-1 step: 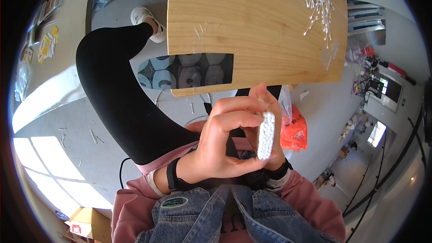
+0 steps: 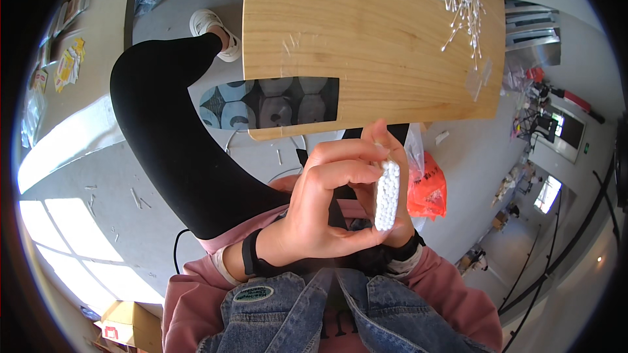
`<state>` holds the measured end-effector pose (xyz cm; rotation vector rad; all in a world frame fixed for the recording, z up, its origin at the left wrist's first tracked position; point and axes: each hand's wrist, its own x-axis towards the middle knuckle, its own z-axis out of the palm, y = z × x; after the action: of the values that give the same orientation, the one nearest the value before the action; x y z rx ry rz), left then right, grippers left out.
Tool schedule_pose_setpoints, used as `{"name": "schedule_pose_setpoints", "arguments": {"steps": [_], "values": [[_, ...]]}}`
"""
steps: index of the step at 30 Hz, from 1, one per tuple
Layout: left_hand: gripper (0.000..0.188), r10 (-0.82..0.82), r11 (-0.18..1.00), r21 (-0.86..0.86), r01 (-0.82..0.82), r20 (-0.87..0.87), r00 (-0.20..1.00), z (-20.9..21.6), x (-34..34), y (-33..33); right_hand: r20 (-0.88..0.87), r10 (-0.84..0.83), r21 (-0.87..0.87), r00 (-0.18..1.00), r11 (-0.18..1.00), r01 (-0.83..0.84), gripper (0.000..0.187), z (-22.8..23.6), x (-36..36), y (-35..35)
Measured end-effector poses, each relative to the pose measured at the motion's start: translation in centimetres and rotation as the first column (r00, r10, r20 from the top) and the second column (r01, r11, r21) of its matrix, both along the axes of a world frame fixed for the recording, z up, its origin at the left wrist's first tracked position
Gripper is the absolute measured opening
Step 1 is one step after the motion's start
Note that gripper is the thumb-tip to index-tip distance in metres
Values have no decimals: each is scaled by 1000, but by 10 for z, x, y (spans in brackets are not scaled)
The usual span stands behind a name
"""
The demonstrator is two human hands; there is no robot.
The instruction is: Manually placing a bundle of cotton swabs into a small plastic bag and sealing it with a label.
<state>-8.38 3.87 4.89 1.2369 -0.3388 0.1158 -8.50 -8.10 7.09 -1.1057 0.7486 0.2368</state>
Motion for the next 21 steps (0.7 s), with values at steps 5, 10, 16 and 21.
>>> {"name": "schedule_pose_setpoints", "arguments": {"steps": [5,10,16,21], "values": [[68,-37,993,-112,30,-61,997,0,-4,-2,7,4,56,1000,998,-5,38,0,-1,-1],[67,-27,992,-126,21,-45,999,-2,-4,-3,40,0,19,999,1000,-1,38,-3,-1,-3],[75,-5,1000,-1,5,-4,1000,-4,0,-3,41,1,89,999,996,-4,38,-6,0,-8],[75,-17,1000,-24,16,-36,999,-5,-1,-3,85,-13,16,996,1000,12,37,-5,-2,-6]]}}
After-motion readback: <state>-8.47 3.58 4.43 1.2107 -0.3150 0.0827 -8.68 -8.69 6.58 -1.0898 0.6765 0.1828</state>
